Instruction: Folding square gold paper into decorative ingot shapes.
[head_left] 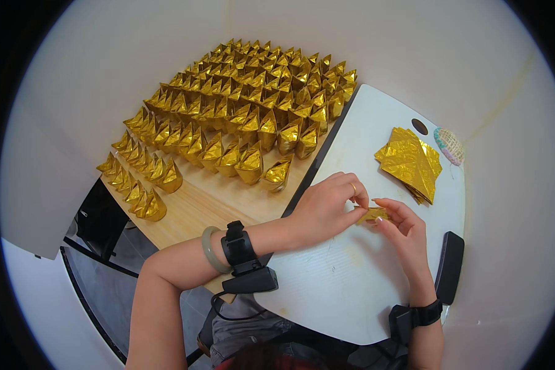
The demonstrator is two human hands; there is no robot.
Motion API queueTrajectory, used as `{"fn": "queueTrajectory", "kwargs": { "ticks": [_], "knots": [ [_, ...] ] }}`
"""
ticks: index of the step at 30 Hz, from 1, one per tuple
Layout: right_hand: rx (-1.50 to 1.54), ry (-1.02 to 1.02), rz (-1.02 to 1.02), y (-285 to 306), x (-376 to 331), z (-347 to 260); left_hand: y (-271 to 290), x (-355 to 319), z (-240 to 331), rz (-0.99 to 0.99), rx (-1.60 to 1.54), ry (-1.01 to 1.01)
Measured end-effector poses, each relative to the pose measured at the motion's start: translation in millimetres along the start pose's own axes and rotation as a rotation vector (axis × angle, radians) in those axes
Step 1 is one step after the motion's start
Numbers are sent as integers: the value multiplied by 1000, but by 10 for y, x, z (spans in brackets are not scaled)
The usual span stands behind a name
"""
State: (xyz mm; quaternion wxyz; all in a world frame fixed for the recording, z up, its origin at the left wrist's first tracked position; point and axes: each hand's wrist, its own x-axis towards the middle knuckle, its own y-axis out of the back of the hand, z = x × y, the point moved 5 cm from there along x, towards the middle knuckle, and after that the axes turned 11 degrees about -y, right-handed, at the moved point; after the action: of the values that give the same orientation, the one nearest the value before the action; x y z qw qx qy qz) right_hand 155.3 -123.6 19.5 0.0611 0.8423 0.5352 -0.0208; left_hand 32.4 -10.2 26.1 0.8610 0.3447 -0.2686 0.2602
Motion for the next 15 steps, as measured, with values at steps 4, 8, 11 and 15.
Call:
{"fn": "queueTrajectory", "kwargs": {
  "ticks": [4, 8, 11, 15],
  "knots": [
    [-148, -142, -25, 28, 16, 93, -8, -2, -34, -6, -20, 56],
    [-99, -44, -26, 10, 19, 73, -11, -4, -16, -20, 11, -20],
    [-88, -29, -51, -32, 14, 60, -10, -9, -16, -33, 32, 3],
    [-106, -45, -65, -56, 7, 47, 3, -3, 3, -23, 52, -30]
  ]
}}
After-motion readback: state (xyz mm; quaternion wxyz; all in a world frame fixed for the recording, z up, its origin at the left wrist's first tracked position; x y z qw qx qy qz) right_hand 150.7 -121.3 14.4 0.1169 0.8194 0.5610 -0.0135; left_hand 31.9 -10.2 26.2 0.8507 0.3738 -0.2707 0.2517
